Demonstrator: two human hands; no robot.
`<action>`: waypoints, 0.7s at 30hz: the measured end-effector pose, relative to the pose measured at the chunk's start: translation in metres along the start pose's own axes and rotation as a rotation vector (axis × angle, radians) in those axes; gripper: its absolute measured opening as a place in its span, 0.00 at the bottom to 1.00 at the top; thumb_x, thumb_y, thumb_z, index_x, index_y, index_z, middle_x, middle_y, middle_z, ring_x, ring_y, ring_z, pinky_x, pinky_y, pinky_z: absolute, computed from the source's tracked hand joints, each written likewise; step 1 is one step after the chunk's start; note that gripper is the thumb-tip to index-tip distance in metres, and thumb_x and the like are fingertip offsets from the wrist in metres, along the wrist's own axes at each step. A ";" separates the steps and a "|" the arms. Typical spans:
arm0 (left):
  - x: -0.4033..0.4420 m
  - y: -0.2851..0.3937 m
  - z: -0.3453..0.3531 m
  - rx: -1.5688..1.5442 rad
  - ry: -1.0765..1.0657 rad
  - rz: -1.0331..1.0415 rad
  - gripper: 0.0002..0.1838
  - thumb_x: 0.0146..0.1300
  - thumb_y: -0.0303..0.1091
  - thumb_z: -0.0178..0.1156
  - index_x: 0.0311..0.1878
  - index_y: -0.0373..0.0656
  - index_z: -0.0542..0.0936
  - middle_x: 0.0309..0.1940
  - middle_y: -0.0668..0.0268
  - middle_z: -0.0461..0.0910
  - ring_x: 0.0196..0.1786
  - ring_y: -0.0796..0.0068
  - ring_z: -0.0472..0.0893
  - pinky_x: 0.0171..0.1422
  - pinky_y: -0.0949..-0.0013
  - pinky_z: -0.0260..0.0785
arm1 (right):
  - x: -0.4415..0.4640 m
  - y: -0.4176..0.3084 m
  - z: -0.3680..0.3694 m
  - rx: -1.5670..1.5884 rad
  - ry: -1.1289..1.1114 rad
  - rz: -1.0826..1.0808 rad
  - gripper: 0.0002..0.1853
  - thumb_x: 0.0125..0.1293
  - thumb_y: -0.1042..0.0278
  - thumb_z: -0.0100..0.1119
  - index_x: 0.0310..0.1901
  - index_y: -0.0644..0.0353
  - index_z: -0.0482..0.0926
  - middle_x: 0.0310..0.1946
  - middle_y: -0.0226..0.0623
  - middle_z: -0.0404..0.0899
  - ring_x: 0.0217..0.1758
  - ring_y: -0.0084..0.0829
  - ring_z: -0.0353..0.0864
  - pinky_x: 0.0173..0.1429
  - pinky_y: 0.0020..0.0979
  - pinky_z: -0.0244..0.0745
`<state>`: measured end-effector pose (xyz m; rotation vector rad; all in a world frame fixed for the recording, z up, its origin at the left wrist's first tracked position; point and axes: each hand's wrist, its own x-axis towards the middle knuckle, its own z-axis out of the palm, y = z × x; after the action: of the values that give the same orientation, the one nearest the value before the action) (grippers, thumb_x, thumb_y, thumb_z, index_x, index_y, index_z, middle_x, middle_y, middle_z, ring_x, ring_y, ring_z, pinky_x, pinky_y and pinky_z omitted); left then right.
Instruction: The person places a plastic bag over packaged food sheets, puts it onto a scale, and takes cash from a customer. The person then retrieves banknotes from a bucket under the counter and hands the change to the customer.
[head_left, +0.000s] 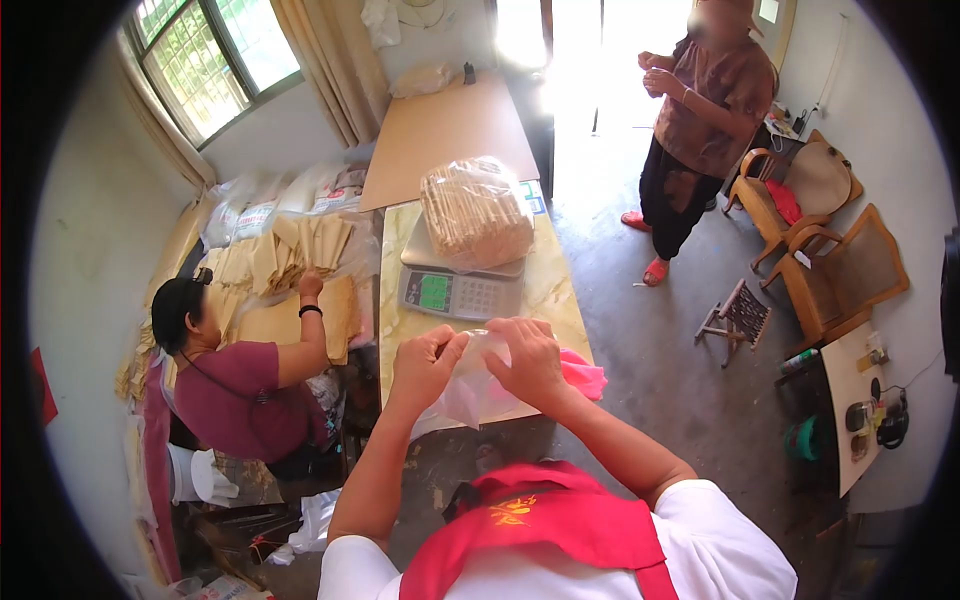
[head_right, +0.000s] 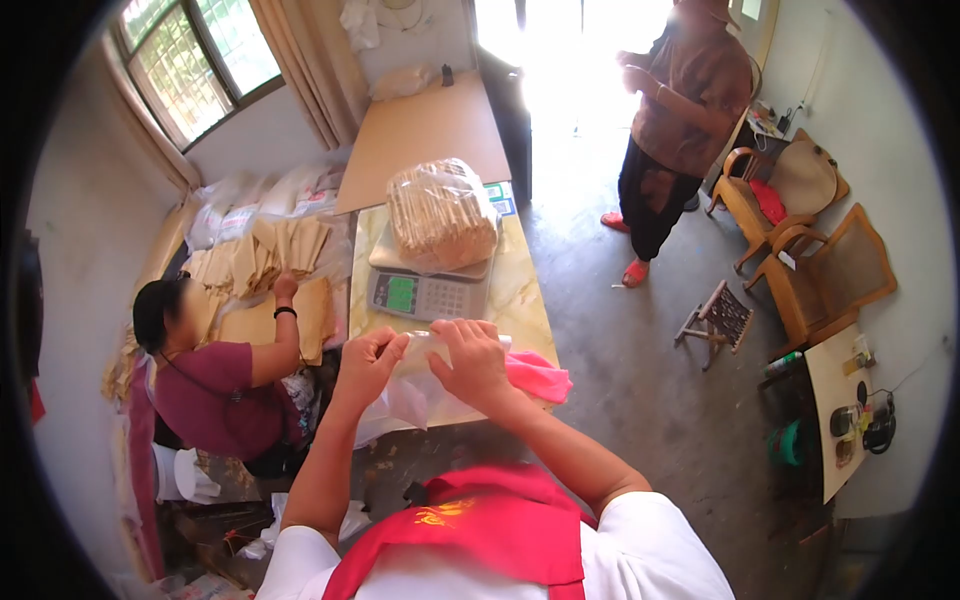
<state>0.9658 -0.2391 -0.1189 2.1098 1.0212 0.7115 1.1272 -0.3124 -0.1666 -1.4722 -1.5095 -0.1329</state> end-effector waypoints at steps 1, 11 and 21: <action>0.000 0.007 -0.001 -0.012 -0.003 -0.003 0.14 0.63 0.36 0.59 0.27 0.37 0.74 0.14 0.72 0.64 0.22 0.87 0.63 0.25 0.74 0.55 | -0.001 0.006 0.003 0.015 -0.040 0.019 0.09 0.53 0.69 0.60 0.37 0.55 0.74 0.34 0.35 0.79 0.41 0.39 0.79 0.50 0.39 0.67; 0.007 -0.015 0.012 -0.112 0.099 0.272 0.04 0.59 0.25 0.56 0.37 0.40 0.76 0.26 0.59 0.78 0.29 0.68 0.80 0.33 0.64 0.69 | -0.017 0.028 -0.007 -0.131 -0.296 -0.042 0.05 0.58 0.72 0.55 0.36 0.59 0.77 0.37 0.38 0.79 0.41 0.41 0.79 0.47 0.41 0.68; -0.006 0.015 0.040 0.081 0.171 0.115 0.05 0.59 0.32 0.60 0.33 0.42 0.78 0.24 0.60 0.78 0.26 0.63 0.79 0.30 0.65 0.69 | -0.008 -0.002 -0.023 -0.058 0.023 -0.085 0.13 0.51 0.67 0.64 0.40 0.55 0.77 0.38 0.33 0.76 0.44 0.36 0.76 0.48 0.39 0.67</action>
<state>0.9977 -0.2645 -0.1339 2.2218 1.0414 0.9353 1.1364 -0.3337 -0.1588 -1.4476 -1.5617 -0.2465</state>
